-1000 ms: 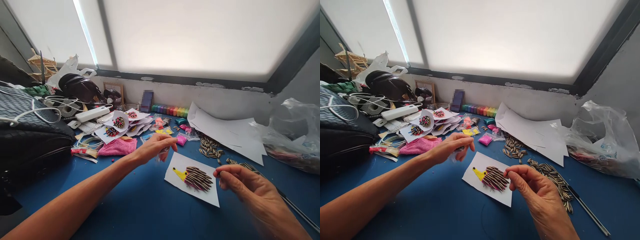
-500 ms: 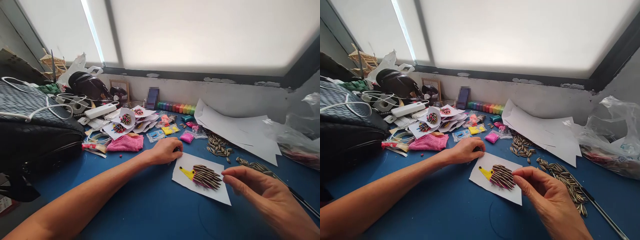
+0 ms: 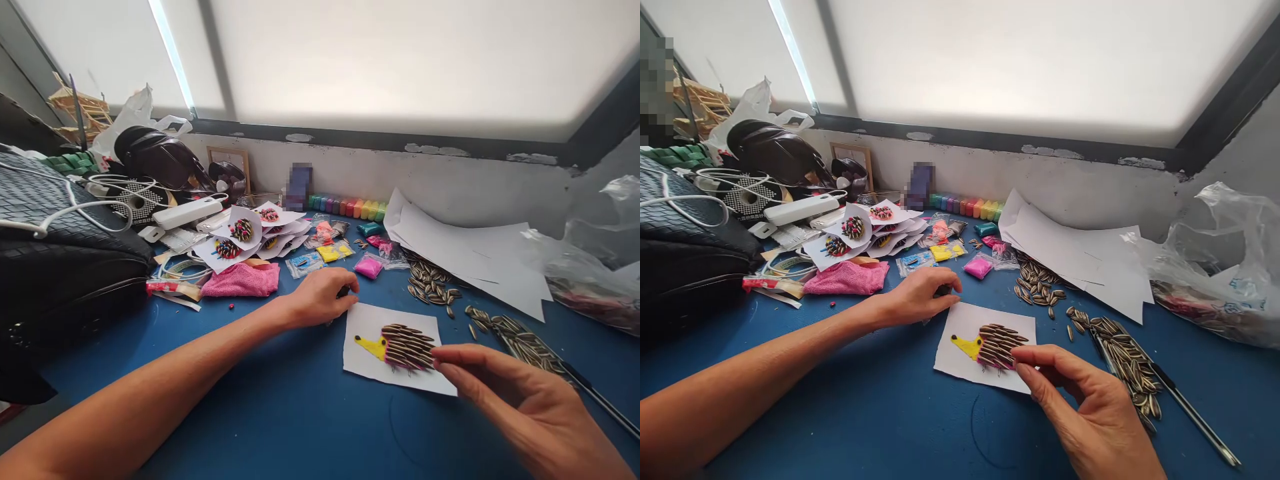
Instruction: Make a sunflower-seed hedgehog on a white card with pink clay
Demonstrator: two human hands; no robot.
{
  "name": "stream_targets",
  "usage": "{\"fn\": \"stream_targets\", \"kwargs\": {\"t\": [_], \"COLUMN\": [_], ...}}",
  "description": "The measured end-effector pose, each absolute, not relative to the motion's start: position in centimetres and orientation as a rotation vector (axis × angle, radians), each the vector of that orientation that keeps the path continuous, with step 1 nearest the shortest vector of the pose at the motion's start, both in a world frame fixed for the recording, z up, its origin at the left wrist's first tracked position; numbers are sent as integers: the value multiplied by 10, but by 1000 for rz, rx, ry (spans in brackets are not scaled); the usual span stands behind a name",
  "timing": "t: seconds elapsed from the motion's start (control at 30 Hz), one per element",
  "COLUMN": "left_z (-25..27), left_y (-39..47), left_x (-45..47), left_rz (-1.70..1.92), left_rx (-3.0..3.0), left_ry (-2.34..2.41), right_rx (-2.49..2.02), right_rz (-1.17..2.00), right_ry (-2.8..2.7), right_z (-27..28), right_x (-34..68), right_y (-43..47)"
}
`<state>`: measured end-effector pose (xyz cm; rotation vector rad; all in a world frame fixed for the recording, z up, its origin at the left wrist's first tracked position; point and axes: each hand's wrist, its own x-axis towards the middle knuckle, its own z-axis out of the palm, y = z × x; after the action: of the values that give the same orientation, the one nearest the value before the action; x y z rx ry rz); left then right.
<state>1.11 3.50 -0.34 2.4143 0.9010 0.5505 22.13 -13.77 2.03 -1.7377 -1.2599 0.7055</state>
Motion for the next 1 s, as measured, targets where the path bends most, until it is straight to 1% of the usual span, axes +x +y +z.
{"fn": "stream_targets", "kwargs": {"t": [0.07,0.1,0.17,0.27,0.4,0.5,0.67,0.87,1.0], "left_z": [11,19,32,43,41,37,35,39,40], "left_y": [24,16,-1,-24,-36,-35,-36,-35,-33], "left_x": [12,12,14,18,22,22,20,17,15], "left_rz": [604,592,407,270,134,108,102,116,110], "left_rx": [2328,2147,1838,1618,1407,1400,1448,1526,1536], "left_ry": [905,843,623,422,388,417,338,305,299], "right_rx": [-1732,-1729,-1700,-1599,-1563,-1583,-1645,-1664,-1645], "right_rz": [704,682,578,447,508,545,651,752,706], "right_ry": [-1225,-1216,-1217,-1329,-1423,-1444,-1491,-1421,-1372], "right_z": [27,31,35,36,33,30,29,34,31], "right_x": [218,216,211,204,201,203,205,210,217], "right_y": [-137,-137,-138,-140,-142,-141,-139,-136,-135]}}
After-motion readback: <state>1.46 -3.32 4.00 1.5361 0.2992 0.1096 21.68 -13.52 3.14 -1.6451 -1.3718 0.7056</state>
